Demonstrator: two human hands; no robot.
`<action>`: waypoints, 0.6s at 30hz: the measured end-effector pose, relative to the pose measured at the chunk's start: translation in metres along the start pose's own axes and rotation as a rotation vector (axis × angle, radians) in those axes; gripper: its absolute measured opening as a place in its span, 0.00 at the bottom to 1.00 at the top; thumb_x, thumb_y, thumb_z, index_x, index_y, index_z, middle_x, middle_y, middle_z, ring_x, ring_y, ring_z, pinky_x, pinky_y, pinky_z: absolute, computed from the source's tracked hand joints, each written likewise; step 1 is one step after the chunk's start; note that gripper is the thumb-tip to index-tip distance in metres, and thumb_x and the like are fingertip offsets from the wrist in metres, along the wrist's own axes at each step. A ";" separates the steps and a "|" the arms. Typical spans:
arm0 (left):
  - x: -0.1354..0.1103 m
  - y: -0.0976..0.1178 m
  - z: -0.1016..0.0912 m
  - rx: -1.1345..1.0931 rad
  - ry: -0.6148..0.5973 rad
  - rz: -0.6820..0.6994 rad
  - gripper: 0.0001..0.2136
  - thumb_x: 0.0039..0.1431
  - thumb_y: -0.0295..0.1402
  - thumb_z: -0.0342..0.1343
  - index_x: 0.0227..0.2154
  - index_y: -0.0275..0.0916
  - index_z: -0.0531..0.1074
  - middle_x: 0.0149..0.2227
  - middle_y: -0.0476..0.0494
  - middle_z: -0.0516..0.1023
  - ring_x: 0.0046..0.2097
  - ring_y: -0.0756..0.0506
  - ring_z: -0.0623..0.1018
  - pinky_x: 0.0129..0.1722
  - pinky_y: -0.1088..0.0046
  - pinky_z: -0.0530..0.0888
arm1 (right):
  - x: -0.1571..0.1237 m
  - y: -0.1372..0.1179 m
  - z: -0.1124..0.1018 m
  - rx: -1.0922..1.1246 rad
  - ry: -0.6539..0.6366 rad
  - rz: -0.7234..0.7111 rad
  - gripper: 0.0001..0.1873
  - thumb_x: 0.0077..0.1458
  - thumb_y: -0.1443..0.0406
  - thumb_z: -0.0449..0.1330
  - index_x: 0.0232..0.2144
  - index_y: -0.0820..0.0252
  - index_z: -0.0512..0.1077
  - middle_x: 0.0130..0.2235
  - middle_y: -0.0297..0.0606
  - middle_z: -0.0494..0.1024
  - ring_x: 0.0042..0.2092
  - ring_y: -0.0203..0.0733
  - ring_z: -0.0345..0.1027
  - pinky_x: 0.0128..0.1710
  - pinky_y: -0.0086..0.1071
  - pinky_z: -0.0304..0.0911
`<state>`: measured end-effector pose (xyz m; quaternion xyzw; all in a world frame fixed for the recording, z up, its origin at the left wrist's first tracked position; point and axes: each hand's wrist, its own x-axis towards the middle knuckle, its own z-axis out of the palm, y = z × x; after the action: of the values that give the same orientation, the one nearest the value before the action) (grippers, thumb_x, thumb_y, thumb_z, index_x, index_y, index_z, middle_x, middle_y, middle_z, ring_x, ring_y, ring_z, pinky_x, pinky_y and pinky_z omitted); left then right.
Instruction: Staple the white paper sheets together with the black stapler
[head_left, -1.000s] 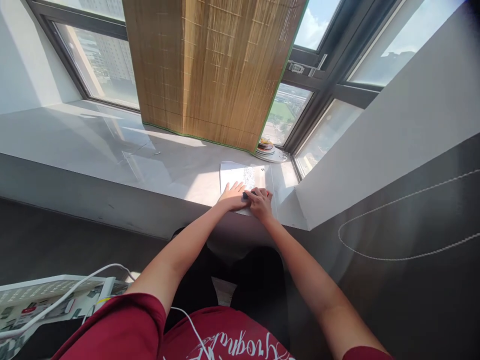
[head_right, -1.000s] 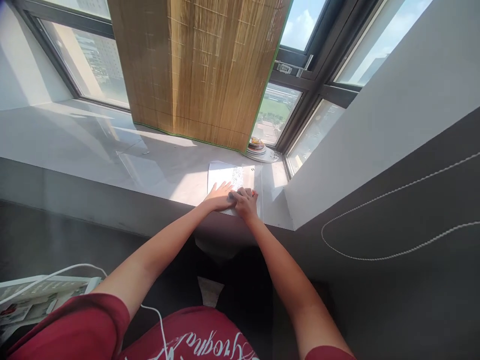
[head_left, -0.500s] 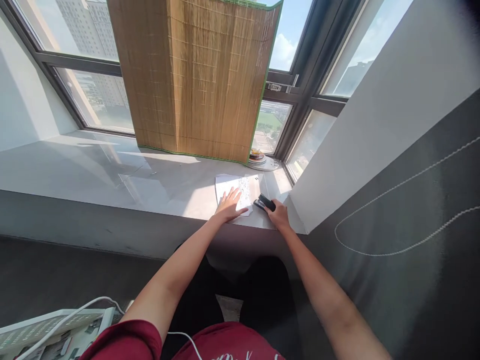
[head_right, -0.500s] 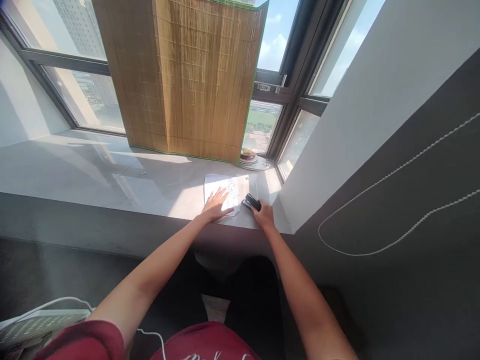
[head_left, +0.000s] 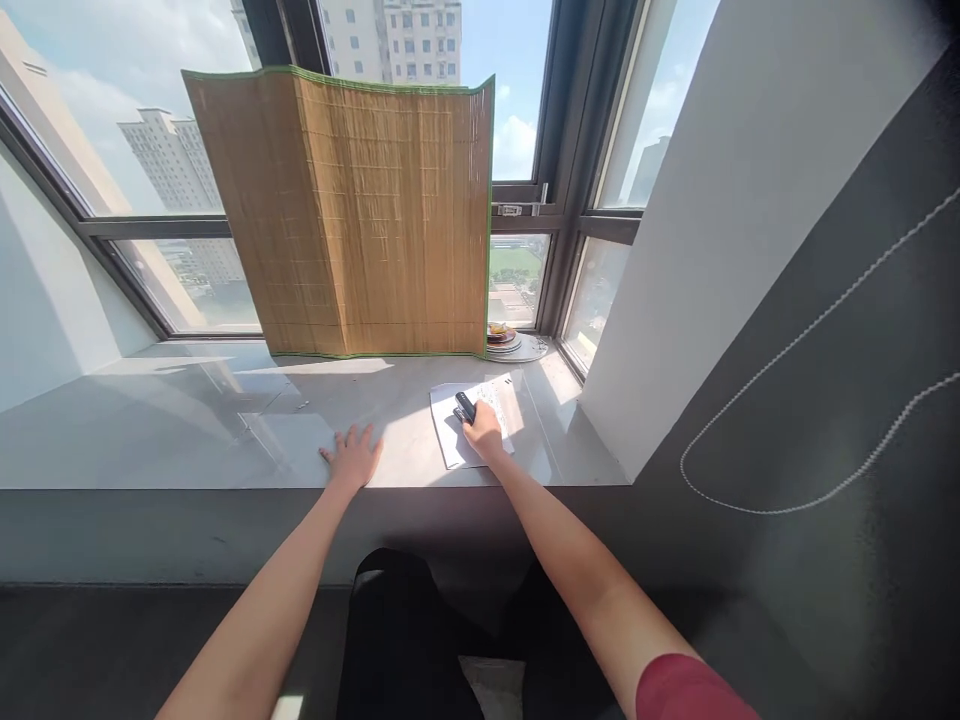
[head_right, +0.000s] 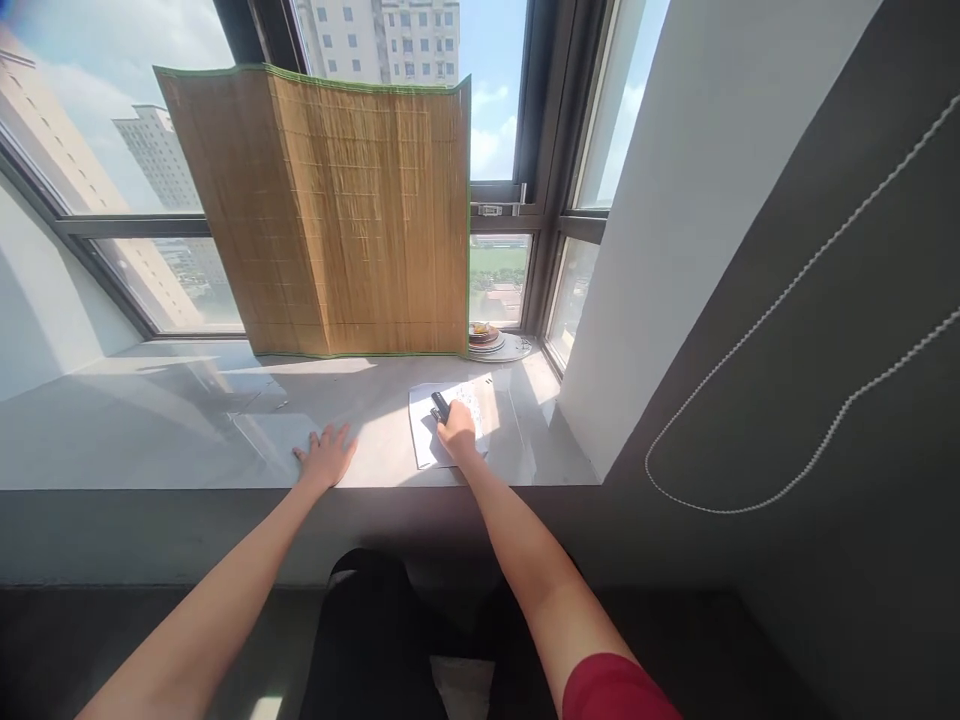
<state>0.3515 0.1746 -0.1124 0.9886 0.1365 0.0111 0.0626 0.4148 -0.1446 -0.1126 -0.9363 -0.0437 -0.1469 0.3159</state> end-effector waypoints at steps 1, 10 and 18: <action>0.000 0.001 0.002 0.004 0.005 -0.002 0.33 0.77 0.51 0.36 0.80 0.48 0.55 0.82 0.35 0.49 0.79 0.19 0.49 0.70 0.20 0.52 | -0.004 0.009 -0.003 0.002 0.018 -0.007 0.07 0.62 0.67 0.58 0.43 0.55 0.70 0.49 0.48 0.79 0.52 0.54 0.73 0.51 0.41 0.68; -0.002 0.007 -0.001 -0.027 0.015 -0.007 0.33 0.77 0.51 0.36 0.79 0.47 0.58 0.81 0.34 0.52 0.79 0.19 0.50 0.71 0.22 0.53 | -0.015 0.079 -0.042 0.165 0.225 0.101 0.14 0.65 0.50 0.60 0.40 0.51 0.65 0.43 0.45 0.76 0.48 0.55 0.72 0.45 0.43 0.70; -0.008 0.012 -0.005 -0.008 0.046 -0.024 0.31 0.77 0.50 0.38 0.78 0.49 0.60 0.80 0.35 0.55 0.78 0.21 0.53 0.71 0.24 0.54 | 0.063 0.082 -0.065 0.000 0.192 -0.015 0.14 0.61 0.66 0.54 0.48 0.58 0.74 0.56 0.52 0.76 0.57 0.54 0.70 0.61 0.49 0.66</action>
<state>0.3471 0.1620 -0.1060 0.9861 0.1498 0.0338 0.0636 0.4733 -0.2495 -0.0918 -0.9176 -0.0202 -0.2382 0.3177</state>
